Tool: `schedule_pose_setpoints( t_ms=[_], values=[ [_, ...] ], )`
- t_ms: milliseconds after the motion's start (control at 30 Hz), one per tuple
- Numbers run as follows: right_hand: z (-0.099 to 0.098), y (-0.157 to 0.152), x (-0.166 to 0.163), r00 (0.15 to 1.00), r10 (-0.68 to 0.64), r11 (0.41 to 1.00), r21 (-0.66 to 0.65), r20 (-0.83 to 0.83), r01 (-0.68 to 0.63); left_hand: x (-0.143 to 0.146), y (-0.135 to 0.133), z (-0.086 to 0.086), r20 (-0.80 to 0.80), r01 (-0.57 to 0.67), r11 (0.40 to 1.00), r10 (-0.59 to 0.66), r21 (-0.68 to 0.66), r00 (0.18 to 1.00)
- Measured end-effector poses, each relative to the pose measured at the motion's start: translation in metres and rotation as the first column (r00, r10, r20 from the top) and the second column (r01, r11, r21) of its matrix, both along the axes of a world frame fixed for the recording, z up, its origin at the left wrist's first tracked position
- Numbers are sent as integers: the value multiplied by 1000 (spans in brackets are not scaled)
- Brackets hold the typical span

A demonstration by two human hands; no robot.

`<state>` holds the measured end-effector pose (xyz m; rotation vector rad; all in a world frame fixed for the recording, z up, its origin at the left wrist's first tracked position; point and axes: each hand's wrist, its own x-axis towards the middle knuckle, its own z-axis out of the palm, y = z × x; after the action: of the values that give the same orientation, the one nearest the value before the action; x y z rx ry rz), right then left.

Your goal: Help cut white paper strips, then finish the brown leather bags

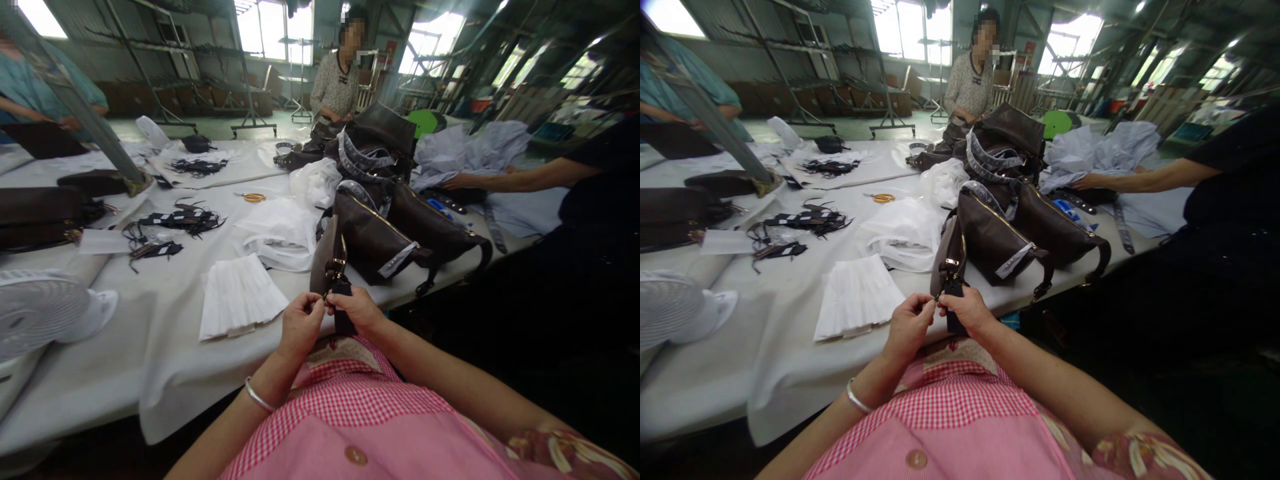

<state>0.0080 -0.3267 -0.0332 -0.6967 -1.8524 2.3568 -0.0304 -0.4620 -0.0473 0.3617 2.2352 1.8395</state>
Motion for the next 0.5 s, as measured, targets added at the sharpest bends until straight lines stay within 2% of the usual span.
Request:
schedule_pose_setpoints(
  t_ms=[167, 300, 400, 500],
  values=[
    [-1, 2, 0, 999, -35, 999, 42, 25, 34, -1, 0, -4, -1, -14, 1000, 14, -2, 1000],
    [-5, 4, 1, 999, -43, 999, 13, 21, 43, -1, 0, -3, 22, -8, 1000, 8, 3, 1000],
    [-7, 6, 2, 1000, -15, 1000, -11, 4, 15, -2, 0, 1, 105, 38, 998, -42, 42, 994],
    [-7, 7, 2, 1000, -13, 1000, 20, -17, 14, -3, 1, 6, 204, 76, 996, -85, 52, 975]
  ],
)
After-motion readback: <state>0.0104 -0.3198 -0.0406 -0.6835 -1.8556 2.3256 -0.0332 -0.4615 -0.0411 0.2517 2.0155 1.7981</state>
